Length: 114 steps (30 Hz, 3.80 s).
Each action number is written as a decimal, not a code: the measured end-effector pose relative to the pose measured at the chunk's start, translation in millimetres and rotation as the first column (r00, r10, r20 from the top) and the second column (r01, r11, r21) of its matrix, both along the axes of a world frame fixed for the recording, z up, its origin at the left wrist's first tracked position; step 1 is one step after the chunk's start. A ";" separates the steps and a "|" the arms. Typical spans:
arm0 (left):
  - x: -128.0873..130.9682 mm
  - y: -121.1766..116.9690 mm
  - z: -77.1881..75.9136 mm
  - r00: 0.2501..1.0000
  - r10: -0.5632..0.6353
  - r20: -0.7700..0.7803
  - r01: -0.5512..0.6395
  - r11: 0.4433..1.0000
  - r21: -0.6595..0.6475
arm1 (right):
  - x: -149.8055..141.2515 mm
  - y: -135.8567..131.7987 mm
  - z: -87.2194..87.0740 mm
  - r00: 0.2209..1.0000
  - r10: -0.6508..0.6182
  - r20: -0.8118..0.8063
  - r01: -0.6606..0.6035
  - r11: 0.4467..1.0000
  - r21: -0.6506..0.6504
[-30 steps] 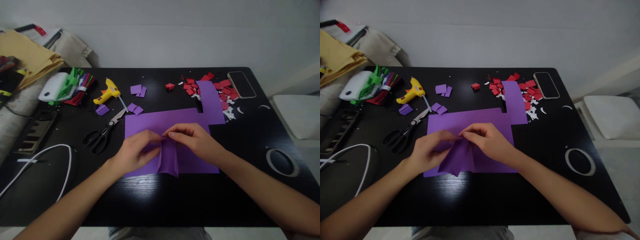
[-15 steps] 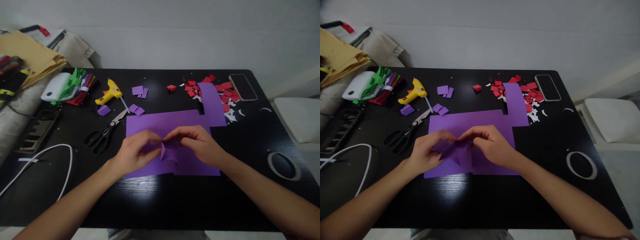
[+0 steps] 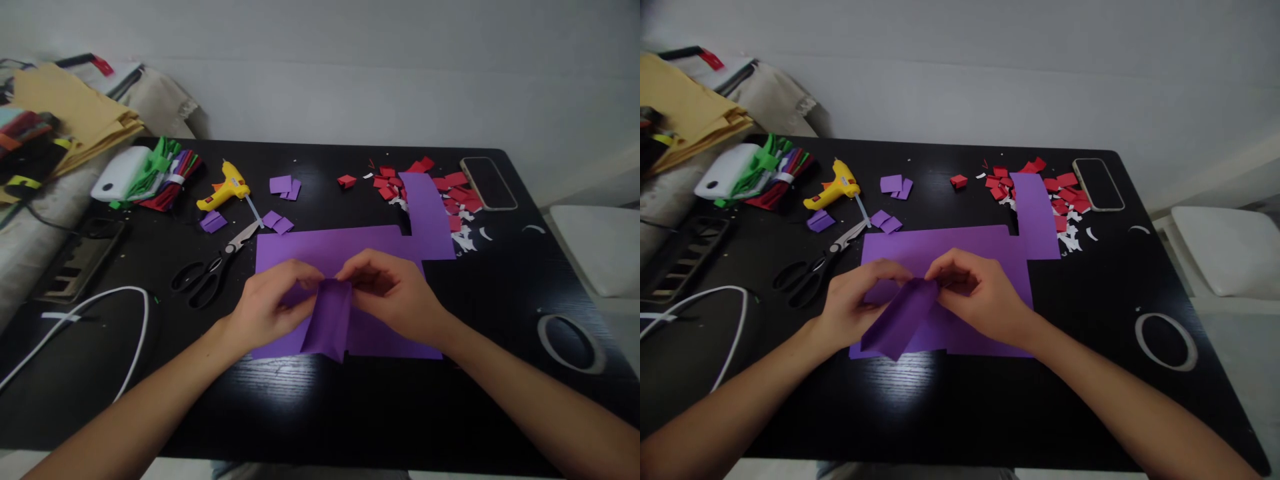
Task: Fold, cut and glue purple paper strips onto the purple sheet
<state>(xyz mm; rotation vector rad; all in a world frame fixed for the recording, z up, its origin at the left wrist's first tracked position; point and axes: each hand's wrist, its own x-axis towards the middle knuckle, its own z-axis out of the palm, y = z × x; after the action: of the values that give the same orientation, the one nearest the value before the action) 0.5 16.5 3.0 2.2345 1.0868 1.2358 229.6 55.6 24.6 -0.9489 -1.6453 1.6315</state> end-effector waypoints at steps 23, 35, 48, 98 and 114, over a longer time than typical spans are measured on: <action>-5.1 6.5 9.6 0.949 0.144 -0.281 -0.009 0.902 0.432 | -10.6 -9.4 16.3 0.971 -0.163 0.174 0.105 0.947 0.305; 14.5 -3.2 21.7 0.882 0.103 0.459 0.349 0.511 -0.786 | -22.2 -16.4 3.8 0.880 -0.475 -0.033 0.217 0.338 0.916; 18.0 -4.1 0.6 0.889 0.203 0.411 -0.024 0.916 -0.401 | -23.7 -8.9 -0.1 0.936 -0.349 0.055 0.174 0.592 0.787; 7.9 -4.0 13.5 0.966 0.171 0.194 -0.115 0.957 -0.268 | -14.4 2.8 15.6 0.991 -0.127 0.044 0.123 0.988 0.090; -4.2 3.7 16.6 0.988 -0.006 0.157 0.071 0.908 -0.412 | -10.7 2.3 18.4 0.987 -0.112 0.116 0.093 0.983 0.158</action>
<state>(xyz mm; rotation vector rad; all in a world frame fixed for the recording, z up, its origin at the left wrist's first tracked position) -3.7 20.3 19.6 1.7998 1.1179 1.0223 218.9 57.9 43.0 -1.0563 -1.7467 1.3814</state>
